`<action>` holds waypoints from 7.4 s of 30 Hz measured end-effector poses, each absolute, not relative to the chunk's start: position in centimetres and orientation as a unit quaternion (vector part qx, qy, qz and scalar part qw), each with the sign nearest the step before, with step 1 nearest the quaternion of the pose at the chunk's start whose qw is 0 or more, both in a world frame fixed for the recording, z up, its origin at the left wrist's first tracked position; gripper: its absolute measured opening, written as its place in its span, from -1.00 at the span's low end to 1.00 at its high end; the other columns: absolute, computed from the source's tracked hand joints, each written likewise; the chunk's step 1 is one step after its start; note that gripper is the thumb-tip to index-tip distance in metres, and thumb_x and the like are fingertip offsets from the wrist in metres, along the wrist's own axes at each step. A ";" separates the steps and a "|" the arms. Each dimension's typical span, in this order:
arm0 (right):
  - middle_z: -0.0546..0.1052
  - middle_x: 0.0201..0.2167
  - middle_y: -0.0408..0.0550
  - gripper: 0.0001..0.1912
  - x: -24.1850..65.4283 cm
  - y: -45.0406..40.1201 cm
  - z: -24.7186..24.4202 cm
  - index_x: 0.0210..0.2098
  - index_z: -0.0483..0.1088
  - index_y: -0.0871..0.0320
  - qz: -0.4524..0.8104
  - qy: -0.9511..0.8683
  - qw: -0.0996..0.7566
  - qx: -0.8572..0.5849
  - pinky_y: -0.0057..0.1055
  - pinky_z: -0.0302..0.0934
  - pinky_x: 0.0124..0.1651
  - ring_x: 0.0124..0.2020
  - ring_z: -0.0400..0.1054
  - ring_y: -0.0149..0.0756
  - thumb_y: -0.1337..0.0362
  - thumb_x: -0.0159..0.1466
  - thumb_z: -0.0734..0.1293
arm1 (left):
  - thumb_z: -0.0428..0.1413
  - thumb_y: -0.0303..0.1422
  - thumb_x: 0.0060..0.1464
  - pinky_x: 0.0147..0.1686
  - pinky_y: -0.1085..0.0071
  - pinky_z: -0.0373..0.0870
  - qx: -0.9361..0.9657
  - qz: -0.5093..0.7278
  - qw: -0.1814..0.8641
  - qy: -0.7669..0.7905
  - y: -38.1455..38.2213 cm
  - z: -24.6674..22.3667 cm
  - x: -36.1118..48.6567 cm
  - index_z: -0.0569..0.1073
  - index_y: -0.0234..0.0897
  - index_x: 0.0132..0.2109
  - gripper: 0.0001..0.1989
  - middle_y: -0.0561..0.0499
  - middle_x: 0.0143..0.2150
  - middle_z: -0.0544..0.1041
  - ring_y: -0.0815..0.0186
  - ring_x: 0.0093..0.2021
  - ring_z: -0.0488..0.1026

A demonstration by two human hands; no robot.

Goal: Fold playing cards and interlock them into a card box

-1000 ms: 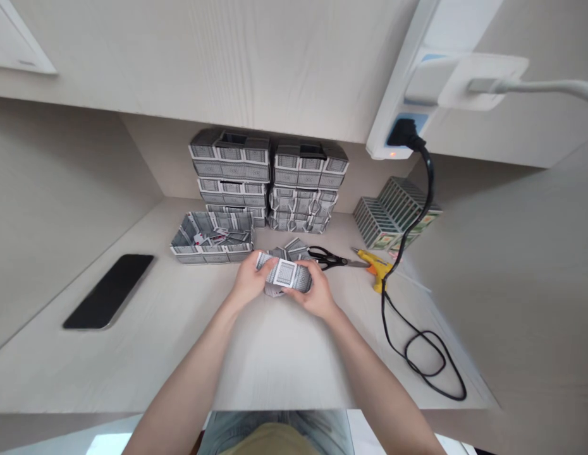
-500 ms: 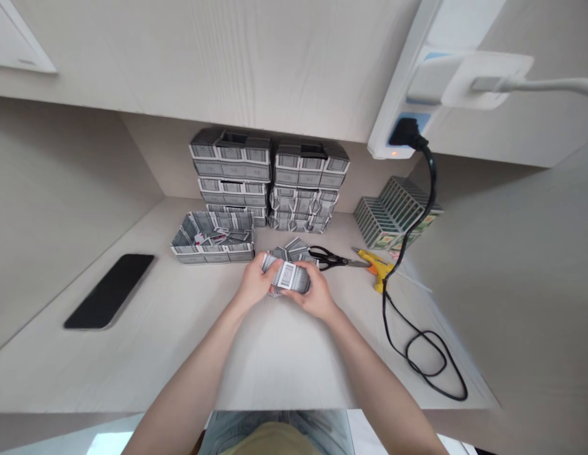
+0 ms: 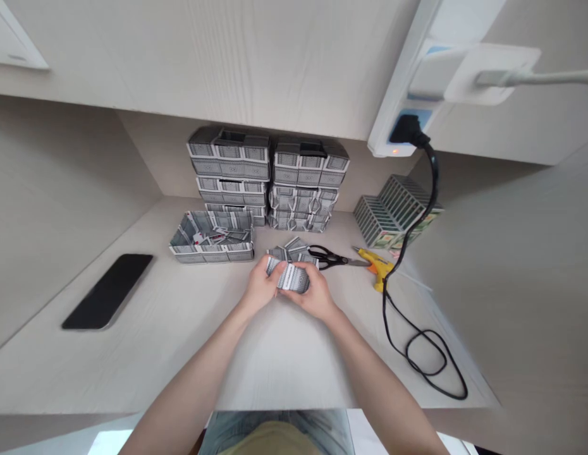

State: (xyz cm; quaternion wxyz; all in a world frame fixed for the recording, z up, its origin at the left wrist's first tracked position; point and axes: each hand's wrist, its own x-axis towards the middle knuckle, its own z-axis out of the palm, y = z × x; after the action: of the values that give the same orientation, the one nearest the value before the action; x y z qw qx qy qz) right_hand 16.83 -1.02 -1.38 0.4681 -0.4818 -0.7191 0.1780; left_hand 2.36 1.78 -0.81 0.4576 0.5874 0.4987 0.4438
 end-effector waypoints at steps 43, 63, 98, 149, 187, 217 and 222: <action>0.41 -0.14 0.04 -0.43 17.2 -1.2 -1.9 -0.05 0.22 0.11 0.164 -0.744 0.466 -0.450 -0.20 0.23 -0.07 -0.13 0.32 -0.14 0.14 -0.03 0.41 | 0.05 -0.23 -0.02 -0.52 0.55 0.21 0.649 0.441 0.387 0.485 1.0 0.0 2.1 0.24 -0.26 -0.35 -0.80 0.16 -0.51 0.29 0.44 -0.51 0.27; 0.31 -0.17 0.06 -0.60 18.2 -0.2 -1.1 0.03 0.18 0.13 0.119 -0.657 0.527 -0.526 -0.21 0.21 -0.19 -0.23 0.24 -0.21 0.18 0.22 0.20 | 0.14 -0.18 -0.13 -0.65 0.55 0.27 0.521 0.512 0.450 0.514 2.1 0.7 1.4 0.32 -0.29 -0.31 -0.71 0.11 -0.51 0.36 0.43 -0.58 0.32; 0.48 -0.17 -0.01 -0.61 18.1 -0.3 -1.4 -0.03 0.32 0.03 0.065 -0.830 0.293 -0.471 -0.11 0.07 -0.18 -0.19 0.17 -0.08 0.13 0.15 0.30 | 0.22 -0.34 -0.30 -0.49 0.51 0.34 0.453 0.566 0.459 0.514 3.3 0.2 0.6 0.30 -0.27 -0.25 -0.62 0.10 -0.39 0.38 0.42 -0.45 0.36; 0.49 -0.21 -0.05 -0.68 17.8 -0.2 -0.4 -0.17 0.33 0.10 0.545 -0.395 0.629 -0.390 -0.16 0.37 -0.24 -0.22 0.42 -0.14 0.22 0.05 0.33 | -0.03 -0.62 -0.23 -0.16 0.33 0.33 0.631 0.568 0.321 0.421 2.5 0.5 0.2 0.51 -0.25 -0.48 -0.72 0.02 -0.30 0.47 0.29 -0.22 0.41; 0.32 -0.14 0.05 -0.36 17.8 -0.6 -1.0 -0.05 0.32 0.09 0.186 -0.728 0.446 -0.486 -0.22 0.19 -0.04 -0.09 0.27 -0.12 0.10 -0.11 0.47 | 0.11 -0.17 -0.09 -0.62 0.54 0.23 0.593 0.473 0.394 0.518 2.8 0.6 0.4 0.41 -0.26 -0.36 -0.76 0.11 -0.53 0.40 0.42 -0.59 0.31; 0.45 -0.15 0.01 -0.36 17.4 -0.7 -1.5 -0.02 0.33 0.10 0.277 -0.706 0.474 -0.448 -0.24 0.20 -0.04 -0.13 0.34 -0.17 0.16 -0.10 0.47 | 0.09 -0.20 -0.06 -0.40 0.51 0.28 0.628 0.440 0.442 0.465 2.8 0.8 0.4 0.39 -0.26 -0.33 -0.78 0.08 -0.40 0.44 0.37 -0.38 0.36; 0.38 -0.01 0.06 -0.18 17.1 -0.5 -1.6 0.06 0.25 0.10 0.309 -0.657 0.509 -0.462 -0.18 0.09 0.08 0.02 0.25 -0.12 0.15 -0.19 0.51 | 0.05 -0.26 -0.03 -0.58 0.49 0.30 0.540 0.446 0.558 0.446 2.8 1.0 0.3 0.32 -0.17 -0.09 -0.68 0.07 -0.34 0.43 0.38 -0.51 0.37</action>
State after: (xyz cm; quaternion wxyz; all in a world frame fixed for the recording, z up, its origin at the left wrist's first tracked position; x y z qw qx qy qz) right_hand 17.08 -0.48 -1.57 0.5090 -0.4617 -0.6574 0.3092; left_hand 0.25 2.78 1.03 0.5577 0.5395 0.4464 0.4456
